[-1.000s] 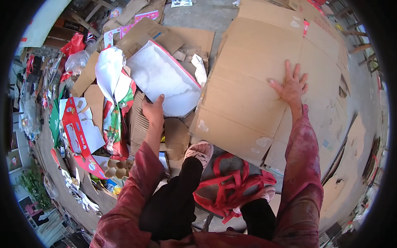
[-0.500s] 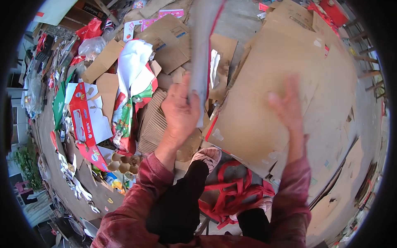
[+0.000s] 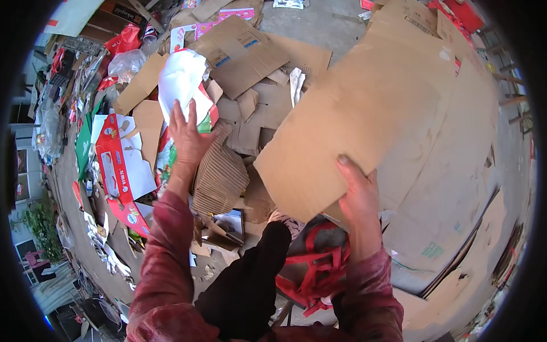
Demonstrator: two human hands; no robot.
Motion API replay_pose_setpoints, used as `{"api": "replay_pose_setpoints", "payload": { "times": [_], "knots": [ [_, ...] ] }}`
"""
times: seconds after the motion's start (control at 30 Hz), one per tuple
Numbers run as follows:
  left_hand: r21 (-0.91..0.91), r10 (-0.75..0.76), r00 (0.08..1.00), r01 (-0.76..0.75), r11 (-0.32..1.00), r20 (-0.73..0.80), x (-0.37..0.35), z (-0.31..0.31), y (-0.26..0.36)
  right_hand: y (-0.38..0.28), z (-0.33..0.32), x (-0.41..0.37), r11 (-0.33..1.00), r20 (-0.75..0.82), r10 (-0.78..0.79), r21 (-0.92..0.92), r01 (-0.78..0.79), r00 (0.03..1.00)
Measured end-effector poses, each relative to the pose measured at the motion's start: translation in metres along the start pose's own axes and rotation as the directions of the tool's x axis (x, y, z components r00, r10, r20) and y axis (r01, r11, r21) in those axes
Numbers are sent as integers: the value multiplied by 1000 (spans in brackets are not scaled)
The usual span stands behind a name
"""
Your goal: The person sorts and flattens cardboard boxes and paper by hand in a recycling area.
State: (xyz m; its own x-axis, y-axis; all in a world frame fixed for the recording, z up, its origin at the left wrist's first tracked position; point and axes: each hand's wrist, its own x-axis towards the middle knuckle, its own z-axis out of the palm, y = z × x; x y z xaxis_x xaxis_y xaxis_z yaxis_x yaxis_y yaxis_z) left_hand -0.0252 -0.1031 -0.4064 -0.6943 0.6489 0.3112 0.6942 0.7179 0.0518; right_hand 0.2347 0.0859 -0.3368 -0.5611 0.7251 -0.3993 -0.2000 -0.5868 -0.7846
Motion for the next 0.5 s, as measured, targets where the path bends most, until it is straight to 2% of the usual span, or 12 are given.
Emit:
{"api": "replay_pose_setpoints", "payload": {
  "times": [0.03, 0.07, 0.13, 0.17, 0.23, 0.27, 0.37, 0.4, 0.5],
  "knots": [
    [164, -23, 993, 4, 986, 116, -1, 8, -20, -2, -2, -5, 1000, -35, -26, 1, 26, 999],
    [165, -21, 992, 1, 986, 121, 0, 10, -34, -4, -4, -11, 1000, -39, -22, 3, 23, 999],
    [200, -177, 883, 97, 975, 435, 0, 13, -53, -3, -9, -24, 999, -74, 29, -15, -30, 997],
    [204, -183, 881, 100, 974, 437, 3, 18, -57, 1, -15, -30, 999, -71, 35, -15, -36, 997],
    [90, -215, 820, 198, 976, 530, 11, 31, -66, 10, -31, -41, 990, -13, 88, -106, -89, 996],
    [50, -227, 827, 235, 971, 515, 14, 36, -70, 12, -36, -49, 990, -13, 91, -110, -92, 996],
    [89, -279, 811, 273, 958, 514, 15, 49, -77, 13, -50, -68, 964, 54, 160, -224, -144, 986],
    [134, -244, 843, 205, 970, 479, 13, 54, -82, 12, -52, -73, 957, 80, 198, -231, -175, 977],
    [100, -206, 846, 180, 979, 492, 4, 70, -89, 13, -57, -87, 943, 109, 273, -226, -244, 956]
  ]
}}
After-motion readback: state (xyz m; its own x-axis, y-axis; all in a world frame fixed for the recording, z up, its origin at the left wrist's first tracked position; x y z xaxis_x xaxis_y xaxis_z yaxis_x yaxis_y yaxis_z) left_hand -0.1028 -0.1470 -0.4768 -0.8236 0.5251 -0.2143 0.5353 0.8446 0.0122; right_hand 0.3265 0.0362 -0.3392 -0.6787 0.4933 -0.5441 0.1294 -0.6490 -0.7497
